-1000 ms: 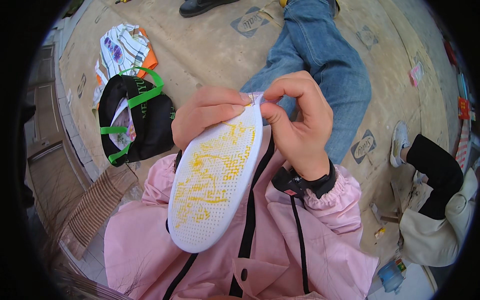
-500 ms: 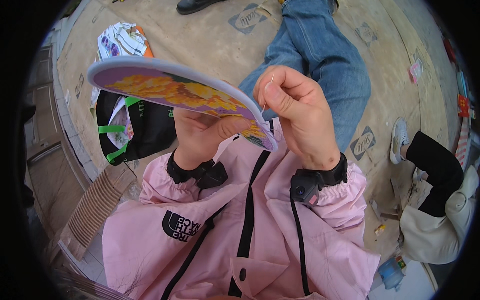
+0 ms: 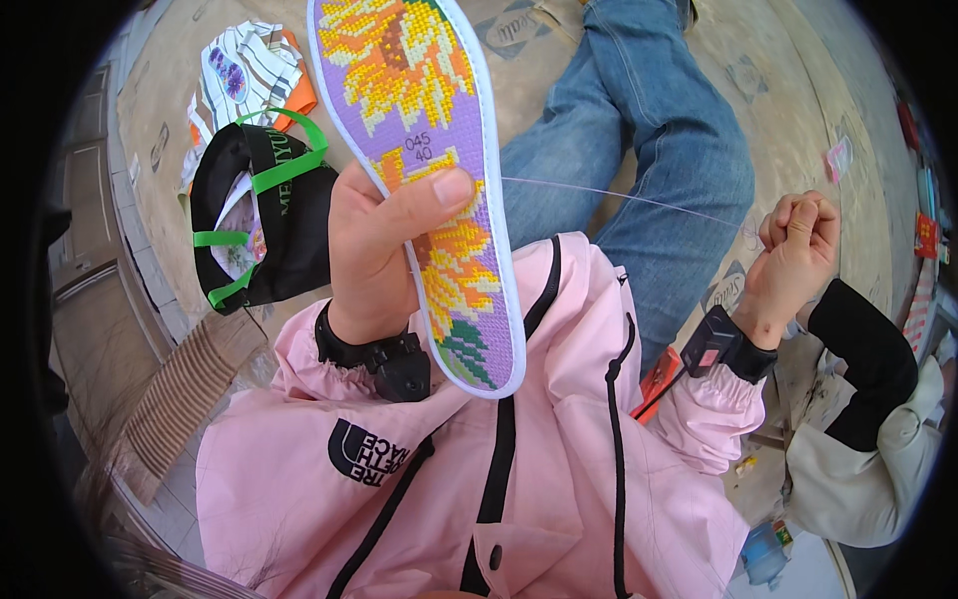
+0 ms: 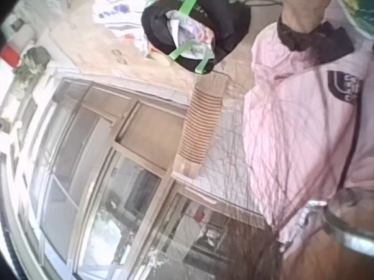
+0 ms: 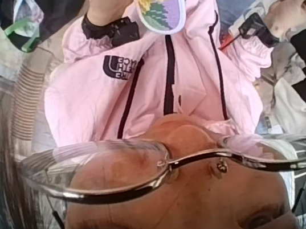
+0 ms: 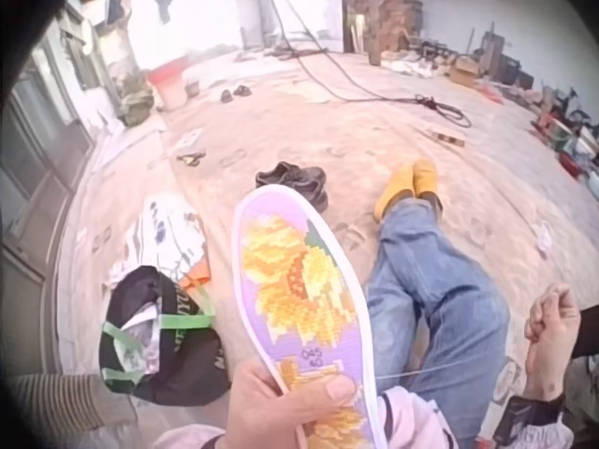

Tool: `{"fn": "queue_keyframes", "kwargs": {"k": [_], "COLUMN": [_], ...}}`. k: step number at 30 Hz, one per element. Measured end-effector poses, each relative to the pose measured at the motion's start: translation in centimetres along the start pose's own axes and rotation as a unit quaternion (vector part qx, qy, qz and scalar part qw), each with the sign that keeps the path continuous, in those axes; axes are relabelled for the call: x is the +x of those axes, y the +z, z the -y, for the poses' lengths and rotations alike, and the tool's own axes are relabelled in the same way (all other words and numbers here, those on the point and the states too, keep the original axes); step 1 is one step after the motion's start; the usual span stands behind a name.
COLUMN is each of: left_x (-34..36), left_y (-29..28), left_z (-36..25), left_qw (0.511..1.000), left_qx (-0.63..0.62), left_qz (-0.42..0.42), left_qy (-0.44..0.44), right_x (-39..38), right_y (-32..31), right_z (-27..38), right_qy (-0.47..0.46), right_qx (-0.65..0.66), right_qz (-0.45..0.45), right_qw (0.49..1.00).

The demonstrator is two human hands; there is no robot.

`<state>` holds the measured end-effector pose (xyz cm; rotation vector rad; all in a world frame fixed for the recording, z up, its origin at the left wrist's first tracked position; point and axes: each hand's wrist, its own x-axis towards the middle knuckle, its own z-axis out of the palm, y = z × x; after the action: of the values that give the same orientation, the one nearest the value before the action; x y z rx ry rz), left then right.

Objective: The person sews a decorative sunflower pattern onto a shoe insole using a needle and thread. They repeatedly insert the needle through the insole, pull the thread, and adjust the insole orientation while seated on the floor.

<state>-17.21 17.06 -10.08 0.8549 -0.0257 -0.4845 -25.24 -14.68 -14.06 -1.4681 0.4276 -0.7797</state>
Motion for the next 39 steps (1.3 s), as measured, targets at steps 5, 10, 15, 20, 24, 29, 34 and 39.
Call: {"fn": "queue_keyframes", "kwargs": {"k": [5,10,15,20,24,29,34,39], "left_x": [-0.3,-0.6,-0.6,-0.4,0.0,0.0,-0.2,-0.4], "left_y": [0.8,1.5,1.7,1.3,0.7,0.5,0.7,1.1], "left_z": [-0.8,-0.1,0.0,0.2,0.3,0.5,0.5,0.0], "left_qw": [0.998,0.996,0.996,0.996,0.991,0.989,0.990,0.994], "left_qx": [0.049,0.082,0.081,0.053,-0.020,-0.046,-0.040,0.043], "left_qz": [0.016,0.020,0.024,0.026,0.040,0.052,0.039,0.012], "left_qy": [-0.025,-0.022,-0.036,-0.072,-0.125,-0.134,-0.128,-0.100], "right_x": [-3.7,-7.1,-7.5,-7.4,-7.4,-7.6,-7.6,-7.7], "right_y": [5.7,10.7,11.6,11.6,11.7,11.7,11.9,11.9], "right_z": [1.4,3.6,3.8,3.8,3.7,3.7,3.9,4.0], "right_qy": [0.017,-0.027,-0.061,-0.091,-0.117,-0.126,-0.160,-0.167], "right_qx": [-0.084,-0.053,-0.035,-0.056,-0.069,-0.075,-0.095,-0.124], "right_qz": [0.094,0.272,0.292,0.288,0.280,0.278,0.276,0.262], "right_qw": [0.992,0.960,0.954,0.952,0.950,0.949,0.943,0.942]}}
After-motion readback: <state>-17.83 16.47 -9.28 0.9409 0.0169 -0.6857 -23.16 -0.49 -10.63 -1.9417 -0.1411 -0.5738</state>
